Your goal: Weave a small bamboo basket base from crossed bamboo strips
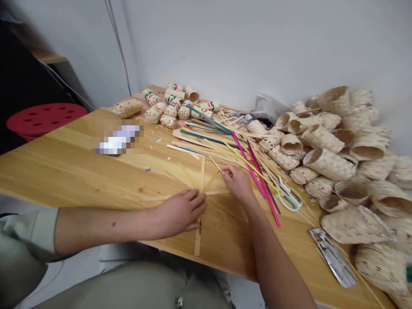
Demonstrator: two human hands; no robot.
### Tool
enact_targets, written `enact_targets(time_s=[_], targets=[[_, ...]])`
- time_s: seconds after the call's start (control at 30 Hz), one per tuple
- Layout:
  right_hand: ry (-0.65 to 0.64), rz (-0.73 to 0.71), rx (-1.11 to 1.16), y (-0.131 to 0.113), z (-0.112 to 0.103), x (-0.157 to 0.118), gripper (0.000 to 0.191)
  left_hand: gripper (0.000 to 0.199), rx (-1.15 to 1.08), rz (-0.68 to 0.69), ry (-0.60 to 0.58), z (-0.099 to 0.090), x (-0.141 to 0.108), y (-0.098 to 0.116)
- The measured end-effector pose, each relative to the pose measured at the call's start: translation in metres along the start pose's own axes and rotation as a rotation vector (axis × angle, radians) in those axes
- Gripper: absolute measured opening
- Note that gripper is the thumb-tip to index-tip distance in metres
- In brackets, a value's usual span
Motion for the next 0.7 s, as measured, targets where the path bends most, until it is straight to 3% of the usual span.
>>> enact_targets(time_s=[0.4, 0.57, 0.7], targets=[[0.091, 0.087, 0.033, 0.002, -0.018, -0.003, 0.021, 0.042, -0.009, -0.010, -0.010, -0.002, -0.004, 0.004], [0.192, 0.364, 0.443, 0.026, -0.022, 0.000, 0.012, 0.039, -0.031, -0.005, -0.009, 0.000, -0.004, 0.005], [0.113, 0.478, 0.606, 0.024, -0.015, 0.008, 0.008, 0.041, -0.011, -0.018, 0.036, 0.001, -0.005, 0.007]])
Point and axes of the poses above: each hand's wrist, its own x-axis towards the middle knuckle, its own z-axis out of the palm, y = z × x, the point moved 6 cm from there along x, towards the middle knuckle, and after that the axes turned 15 degrees about x, right-handed, at the moved point
